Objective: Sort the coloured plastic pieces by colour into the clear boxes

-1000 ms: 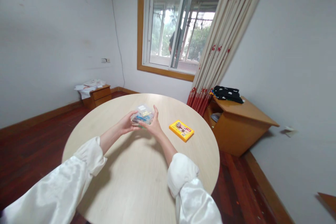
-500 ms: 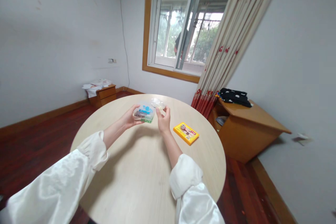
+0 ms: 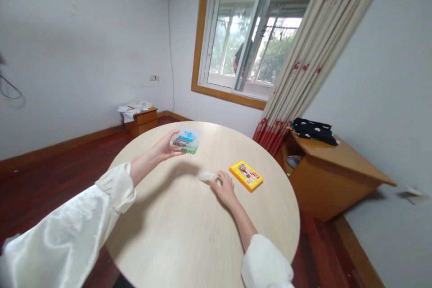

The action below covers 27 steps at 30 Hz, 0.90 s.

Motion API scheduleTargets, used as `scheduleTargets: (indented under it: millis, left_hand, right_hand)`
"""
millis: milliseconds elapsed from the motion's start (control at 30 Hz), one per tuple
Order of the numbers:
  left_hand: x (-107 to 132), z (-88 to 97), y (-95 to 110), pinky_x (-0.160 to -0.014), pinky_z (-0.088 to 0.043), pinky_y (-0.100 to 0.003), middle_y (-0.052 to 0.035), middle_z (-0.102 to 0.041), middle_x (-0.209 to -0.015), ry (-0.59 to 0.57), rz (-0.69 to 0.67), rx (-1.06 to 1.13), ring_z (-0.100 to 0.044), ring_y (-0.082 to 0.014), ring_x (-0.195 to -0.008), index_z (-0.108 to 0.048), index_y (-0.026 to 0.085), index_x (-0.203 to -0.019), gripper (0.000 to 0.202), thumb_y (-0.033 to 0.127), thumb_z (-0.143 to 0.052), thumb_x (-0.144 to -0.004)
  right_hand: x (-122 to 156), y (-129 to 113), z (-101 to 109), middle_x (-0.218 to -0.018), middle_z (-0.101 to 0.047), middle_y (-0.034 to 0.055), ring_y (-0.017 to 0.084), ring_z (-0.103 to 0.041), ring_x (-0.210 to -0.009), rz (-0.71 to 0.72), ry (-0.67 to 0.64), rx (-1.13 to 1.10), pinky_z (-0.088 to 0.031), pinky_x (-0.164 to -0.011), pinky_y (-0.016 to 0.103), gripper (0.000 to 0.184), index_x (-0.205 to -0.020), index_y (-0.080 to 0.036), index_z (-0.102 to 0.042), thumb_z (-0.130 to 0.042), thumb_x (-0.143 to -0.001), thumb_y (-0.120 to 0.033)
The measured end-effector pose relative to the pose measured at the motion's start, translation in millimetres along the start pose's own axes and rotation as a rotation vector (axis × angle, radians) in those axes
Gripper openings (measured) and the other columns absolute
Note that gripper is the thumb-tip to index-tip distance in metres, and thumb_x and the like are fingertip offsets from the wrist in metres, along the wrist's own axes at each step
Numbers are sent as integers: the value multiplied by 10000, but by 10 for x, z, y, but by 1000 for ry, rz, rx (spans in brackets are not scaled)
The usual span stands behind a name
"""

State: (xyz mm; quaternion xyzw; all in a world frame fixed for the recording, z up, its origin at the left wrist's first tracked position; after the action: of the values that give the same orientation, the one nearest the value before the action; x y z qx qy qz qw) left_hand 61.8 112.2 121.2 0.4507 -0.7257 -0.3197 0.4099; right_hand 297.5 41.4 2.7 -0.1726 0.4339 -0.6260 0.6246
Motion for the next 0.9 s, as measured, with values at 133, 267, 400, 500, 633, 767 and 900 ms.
scheduleTargets:
  millis: [133, 267, 400, 500, 633, 767, 900]
  left_hand:
    - [-2, -34, -21, -600, -546, -299, -44, -635, -714, -19, 8, 0, -615, -172, -617, -590, 175, -838, 219, 384, -575, -774]
    - [-3, -58, -35, -607, -554, -312, -45, -636, -722, -32, 15, 6, -625, -180, -638, -589, 177, -839, 211, 380, -573, -783]
    - [11, -121, -48, -640, -556, -318, -55, -650, -748, -61, -3, 23, -631, -185, -663, -598, 174, -874, 221, 371, -587, -777]
    - [28, -220, -105, -647, -549, -308, -55, -655, -752, -78, -11, 43, -627, -174, -640, -603, 168, -910, 245, 377, -584, -782]
    - [12, -357, -183, -643, -536, -290, -35, -657, -738, -97, -26, 40, -620, -153, -604, -595, 188, -967, 252, 375, -587, -797]
    - [-59, -390, -99, -683, -533, -302, -32, -669, -780, -134, -97, 6, -638, -160, -651, -602, 209, -1000, 330, 437, -643, -766]
    - [-57, -436, 68, -728, -535, -329, -72, -679, -883, -268, -159, -35, -653, -194, -748, -619, 183, -1026, 413, 512, -602, -777]
  right_hand:
    - [22, 4, -25, -1263, -531, 131, 305, -442, -1222, -31, -170, 120, -275, -1050, 516, 496, -1106, -180, -599, -673, -655, -372]
    - [-90, -100, 145, -1347, -463, 137, 314, -390, -1283, -66, -286, -9, -271, -1075, 500, 871, -1263, -211, -504, -809, -449, -269]
    - [-355, -461, 440, -1398, -390, 146, 299, -457, -1235, -168, -75, -454, -451, -917, 512, 842, -1375, -307, -344, -721, -638, -459]
    - [-542, -948, 456, -1479, -271, 91, 288, -341, -1325, -26, 32, -641, -478, -889, 500, 960, -1417, -419, -169, -730, -642, -488]
    - [-715, -1476, 317, -1470, -288, 76, 280, -295, -1342, 233, 65, -574, -349, -1044, 475, 1022, -1393, -318, -284, -820, -529, -405]
    - [-865, -1566, 232, -1301, -483, 87, 243, -480, -1181, 237, 43, -598, -375, -1027, 427, 682, -1230, -232, -469, -747, -630, -398]
    - [-937, -1533, 281, -1161, -562, 48, 206, -555, -1052, 187, 98, -699, -456, -935, 365, 570, -1137, -238, -487, -729, -647, -401]
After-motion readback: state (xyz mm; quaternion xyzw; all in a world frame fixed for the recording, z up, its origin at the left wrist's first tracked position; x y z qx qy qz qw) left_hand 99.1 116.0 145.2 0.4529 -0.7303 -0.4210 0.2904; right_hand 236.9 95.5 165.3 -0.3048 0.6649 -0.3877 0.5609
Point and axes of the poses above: each hand's wrist, its own x-axis away from the middle knuckle, its own z-axis out of the back of the hand, y = z × x, the point moved 7 cm from there along -x, towards the middle knuckle
